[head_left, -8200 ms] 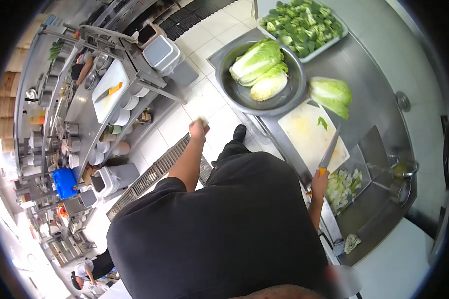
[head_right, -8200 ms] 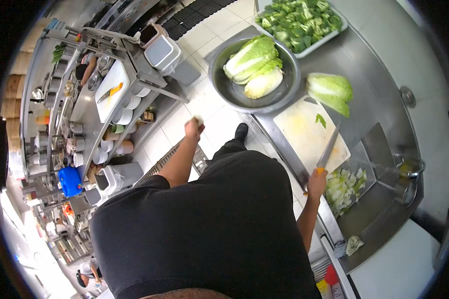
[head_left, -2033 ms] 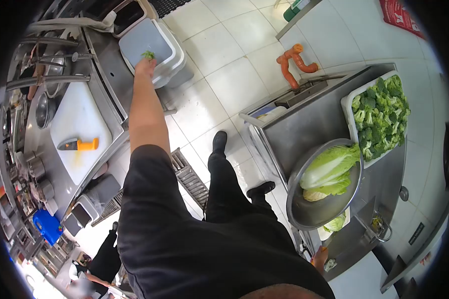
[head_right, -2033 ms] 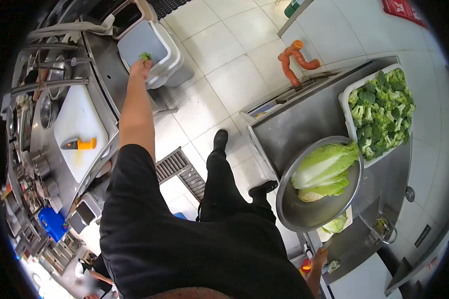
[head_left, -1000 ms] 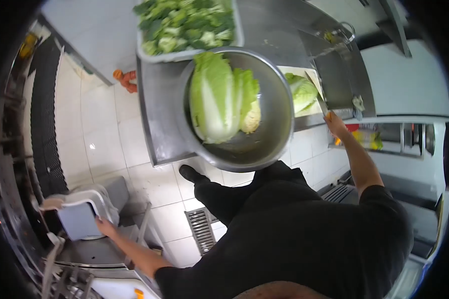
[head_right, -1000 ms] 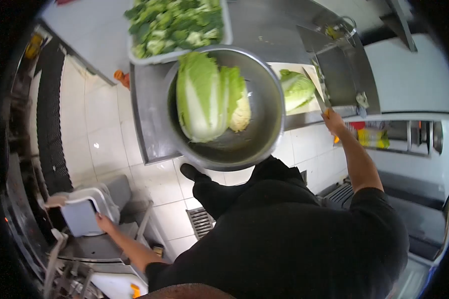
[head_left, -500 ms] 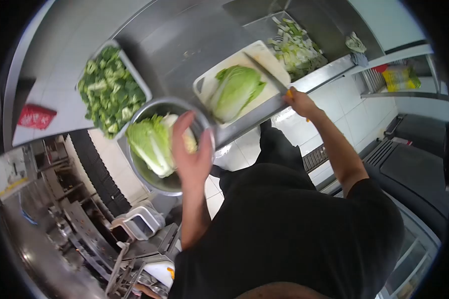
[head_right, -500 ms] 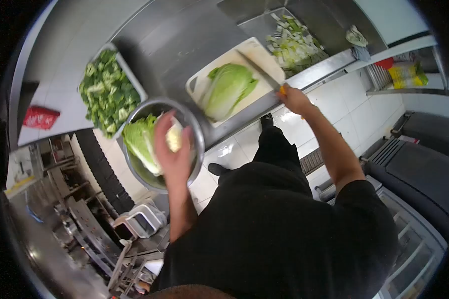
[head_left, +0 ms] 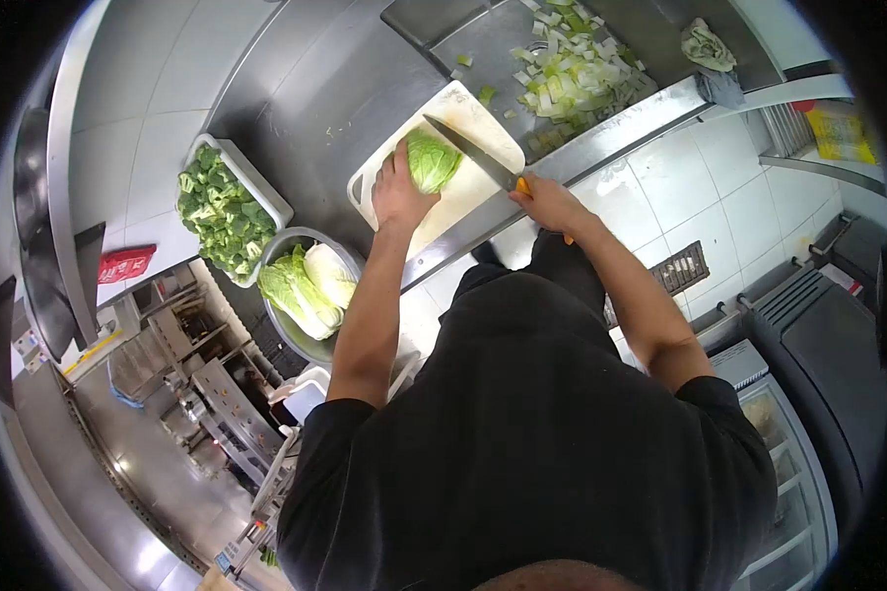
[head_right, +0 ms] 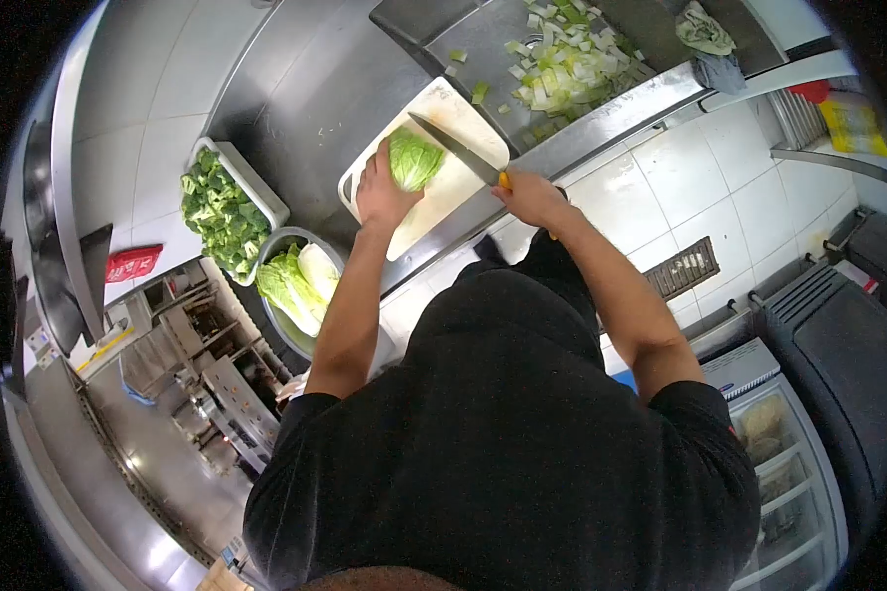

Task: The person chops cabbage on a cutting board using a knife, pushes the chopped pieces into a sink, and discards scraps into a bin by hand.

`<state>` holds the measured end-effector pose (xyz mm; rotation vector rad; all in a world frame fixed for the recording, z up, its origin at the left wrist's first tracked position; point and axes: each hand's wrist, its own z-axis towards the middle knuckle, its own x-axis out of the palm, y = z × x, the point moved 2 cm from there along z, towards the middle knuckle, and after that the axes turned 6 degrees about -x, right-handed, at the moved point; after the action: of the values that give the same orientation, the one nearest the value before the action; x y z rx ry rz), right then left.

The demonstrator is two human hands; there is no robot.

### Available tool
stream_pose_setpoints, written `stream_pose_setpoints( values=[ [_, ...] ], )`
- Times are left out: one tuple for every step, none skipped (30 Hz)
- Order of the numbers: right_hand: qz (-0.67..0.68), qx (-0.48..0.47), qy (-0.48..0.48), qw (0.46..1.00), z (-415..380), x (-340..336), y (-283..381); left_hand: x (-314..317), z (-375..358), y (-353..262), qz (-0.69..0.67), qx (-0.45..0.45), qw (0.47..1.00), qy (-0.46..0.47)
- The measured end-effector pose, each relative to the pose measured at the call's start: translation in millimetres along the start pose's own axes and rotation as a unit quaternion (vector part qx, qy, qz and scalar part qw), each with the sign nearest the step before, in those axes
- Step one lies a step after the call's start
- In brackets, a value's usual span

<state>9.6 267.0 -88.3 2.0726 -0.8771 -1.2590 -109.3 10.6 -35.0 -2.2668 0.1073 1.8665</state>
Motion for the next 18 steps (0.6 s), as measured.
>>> stream_pose_setpoints(
  values=[
    [0.010, -0.004, -0.001, 1.000, -2.3, 0.2, 0.5, -3.5, 7.7, -7.1, -0.002, 0.024, 1.000, -0.010],
    [0.018, -0.005, -0.003, 1.000, -5.6, 0.2, 0.8, -5.3, 14.2, -14.6, -0.008, 0.049, 0.999, -0.019],
    [0.013, 0.009, -0.035, 0.999, -7.5, -4.2, -0.7, -4.0, 21.9, -23.3, -0.007, 0.056, 0.998, -0.001],
    [0.008, 0.023, -0.065, 0.998, -9.9, -7.5, -1.9, -1.1, 27.4, -32.6, 0.010, 0.067, 0.998, 0.009],
    [0.003, 0.036, -0.094, 0.995, -13.5, -7.9, -1.5, 2.2, 29.2, -39.9, 0.027, 0.077, 0.996, 0.020],
    [-0.015, 0.047, -0.089, 0.995, -17.6, -15.0, 3.5, 5.5, 29.2, -45.2, 0.044, 0.086, 0.995, 0.032],
    [-0.033, 0.058, -0.086, 0.994, -21.4, -32.0, 12.6, 5.7, 30.2, -49.3, 0.046, 0.062, 0.995, 0.055],
    [-0.051, 0.068, -0.083, 0.993, -25.0, -46.9, 20.5, 4.6, 30.1, -49.9, 0.035, 0.066, 0.996, 0.057],
    [-0.082, 0.052, -0.089, 0.991, -28.8, -55.1, 27.8, 2.6, 28.3, -48.9, 0.024, 0.069, 0.996, 0.059],
    [-0.089, 0.048, -0.084, 0.991, -31.8, -59.2, 35.2, -2.4, 27.4, -49.3, 0.014, 0.073, 0.995, 0.060],
    [-0.097, 0.044, -0.081, 0.991, -33.2, -62.4, 44.2, -8.2, 26.7, -49.7, 0.005, 0.084, 0.995, 0.052],
    [-0.105, 0.040, -0.078, 0.991, -35.1, -65.0, 54.0, -18.6, 22.9, -51.7, -0.005, 0.094, 0.995, 0.045],
    [-0.112, 0.032, -0.073, 0.990, -38.0, -66.5, 64.8, -23.5, 19.7, -51.4, -0.015, 0.103, 0.994, 0.038],
    [-0.120, 0.025, -0.068, 0.990, -41.1, -66.9, 76.3, -23.5, 20.4, -47.6, -0.064, 0.121, 0.990, 0.016],
    [-0.126, 0.019, -0.063, 0.990, -43.7, -66.7, 86.6, -22.7, 23.9, -42.1, -0.113, 0.140, 0.984, -0.007],
    [-0.133, 0.024, -0.061, 0.989, -46.0, -66.3, 95.8, -19.2, 27.2, -37.1, -0.161, 0.158, 0.974, -0.029],
    [-0.141, 0.028, -0.058, 0.988, -48.7, -65.6, 104.4, -9.1, 31.2, -32.1, -0.182, 0.149, 0.971, -0.036],
    [-0.148, 0.032, -0.055, 0.987, -51.7, -63.4, 109.6, 5.8, 37.1, -26.1, -0.202, 0.141, 0.968, -0.043]
  ],
)
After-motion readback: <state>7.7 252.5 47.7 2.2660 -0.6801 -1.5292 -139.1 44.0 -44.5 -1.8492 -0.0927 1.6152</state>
